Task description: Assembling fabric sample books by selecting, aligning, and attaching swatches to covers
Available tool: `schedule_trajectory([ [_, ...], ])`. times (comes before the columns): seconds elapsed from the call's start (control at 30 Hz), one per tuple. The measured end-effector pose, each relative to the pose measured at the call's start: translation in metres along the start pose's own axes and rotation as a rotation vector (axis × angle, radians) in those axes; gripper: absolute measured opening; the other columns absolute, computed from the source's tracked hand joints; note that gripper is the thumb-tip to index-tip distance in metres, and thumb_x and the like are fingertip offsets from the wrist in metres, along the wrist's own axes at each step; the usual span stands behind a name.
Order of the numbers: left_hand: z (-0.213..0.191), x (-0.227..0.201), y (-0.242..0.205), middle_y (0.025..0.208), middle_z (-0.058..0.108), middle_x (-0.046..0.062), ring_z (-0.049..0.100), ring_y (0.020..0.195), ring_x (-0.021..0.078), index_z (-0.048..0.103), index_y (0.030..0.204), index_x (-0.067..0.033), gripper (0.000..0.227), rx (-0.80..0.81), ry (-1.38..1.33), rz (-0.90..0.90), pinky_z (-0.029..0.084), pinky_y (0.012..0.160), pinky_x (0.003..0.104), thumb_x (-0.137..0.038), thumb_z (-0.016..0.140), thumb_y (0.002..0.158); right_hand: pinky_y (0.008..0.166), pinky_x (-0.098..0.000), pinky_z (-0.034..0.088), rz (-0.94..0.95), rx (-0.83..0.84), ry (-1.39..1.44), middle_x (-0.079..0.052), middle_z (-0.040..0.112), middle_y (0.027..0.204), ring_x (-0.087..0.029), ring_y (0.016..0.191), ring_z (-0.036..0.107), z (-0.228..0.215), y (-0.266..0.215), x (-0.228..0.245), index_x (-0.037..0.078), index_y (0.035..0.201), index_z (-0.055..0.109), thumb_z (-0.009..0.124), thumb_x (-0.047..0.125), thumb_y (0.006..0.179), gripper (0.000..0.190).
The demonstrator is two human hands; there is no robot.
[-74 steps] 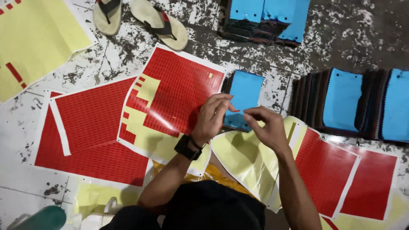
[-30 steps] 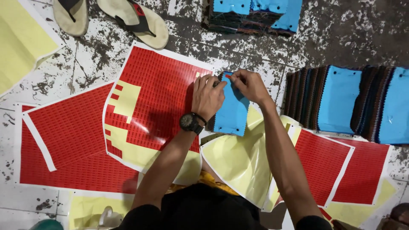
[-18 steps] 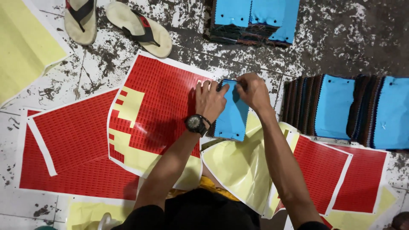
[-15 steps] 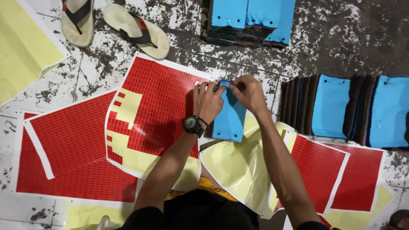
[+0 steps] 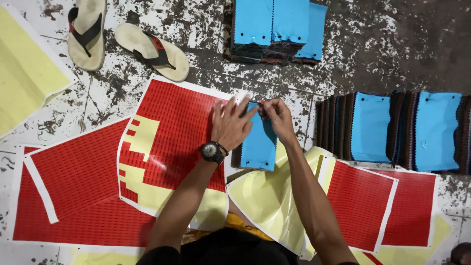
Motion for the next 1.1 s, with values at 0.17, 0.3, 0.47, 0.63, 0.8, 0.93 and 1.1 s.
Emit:
schedule_trajectory([
  [0.17,0.006,0.026,-0.002,0.150,0.046,0.009,0.044,0.133,0.0361,0.065,0.131,-0.0166,0.039,-0.039,-0.020,-0.278,0.036,0.108,0.058,-0.035,0.051,0.099,0.067,-0.0367,0.056,-0.066,0.071,-0.233,-0.012,0.067,0.083,-0.023,0.080,0.068,-0.001,0.004,-0.002,0.002,0.105,0.066,0.065,0.020,0.107,0.018],
  [0.3,0.016,0.032,-0.010,0.131,0.057,0.006,0.051,0.127,0.0340,0.071,0.117,-0.0197,0.027,-0.171,-0.158,-0.136,0.041,0.104,0.053,-0.027,0.057,0.095,0.061,-0.0359,0.050,-0.090,0.098,-0.453,-0.011,0.066,0.074,-0.022,0.070,0.064,0.004,0.007,0.005,0.004,0.097,0.072,0.074,0.020,0.101,0.017],
  [0.47,0.022,0.017,-0.016,0.127,0.059,0.004,0.054,0.124,0.0323,0.070,0.120,-0.0299,0.030,-0.221,-0.161,-0.027,0.043,0.101,0.050,-0.034,0.058,0.093,0.063,-0.0400,0.051,-0.075,0.152,-0.550,-0.014,0.069,0.074,-0.026,0.070,0.066,0.007,0.010,0.026,0.006,0.097,0.074,0.071,0.023,0.101,0.017],
  [0.63,0.011,0.007,-0.014,0.125,0.059,0.009,0.055,0.124,0.0374,0.069,0.125,-0.0262,0.033,-0.187,-0.203,-0.027,0.044,0.099,0.053,-0.032,0.056,0.096,0.065,-0.0417,0.052,-0.035,0.141,-0.565,-0.016,0.071,0.077,-0.030,0.073,0.068,0.010,0.012,0.032,0.005,0.096,0.074,0.069,0.019,0.101,0.016],
  [0.8,0.018,0.008,-0.014,0.125,0.059,0.008,0.055,0.124,0.0360,0.069,0.125,-0.0256,0.032,-0.211,-0.167,-0.018,0.046,0.098,0.051,-0.032,0.055,0.096,0.066,-0.0428,0.055,-0.041,0.059,-0.668,-0.012,0.072,0.078,-0.032,0.076,0.071,0.008,0.016,-0.005,0.010,0.097,0.075,0.071,0.024,0.098,0.014],
  [0.93,0.018,0.006,-0.008,0.123,0.060,0.009,0.057,0.122,0.0363,0.069,0.125,-0.0250,0.032,-0.246,-0.126,-0.010,0.047,0.096,0.051,-0.025,0.057,0.095,0.068,-0.0448,0.055,-0.032,0.006,-0.686,-0.015,0.072,0.080,-0.035,0.078,0.071,0.017,0.010,0.001,0.010,0.098,0.073,0.070,0.025,0.098,0.016],
  [1.1,0.009,0.002,-0.003,0.128,0.058,0.008,0.051,0.128,0.0350,0.068,0.124,-0.0297,0.032,-0.179,0.060,-0.040,0.041,0.102,0.055,-0.030,0.050,0.097,0.070,-0.0470,0.058,-0.070,-0.055,-0.825,-0.015,0.071,0.083,-0.037,0.082,0.072,0.021,0.012,-0.015,0.008,0.095,0.072,0.069,0.023,0.094,0.015],
])
Point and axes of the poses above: each hand's wrist, its own y-axis towards the middle knuckle, its own z-axis out of the palm, x = y × z, the point moved 4 cm from there along y, towards the middle knuckle
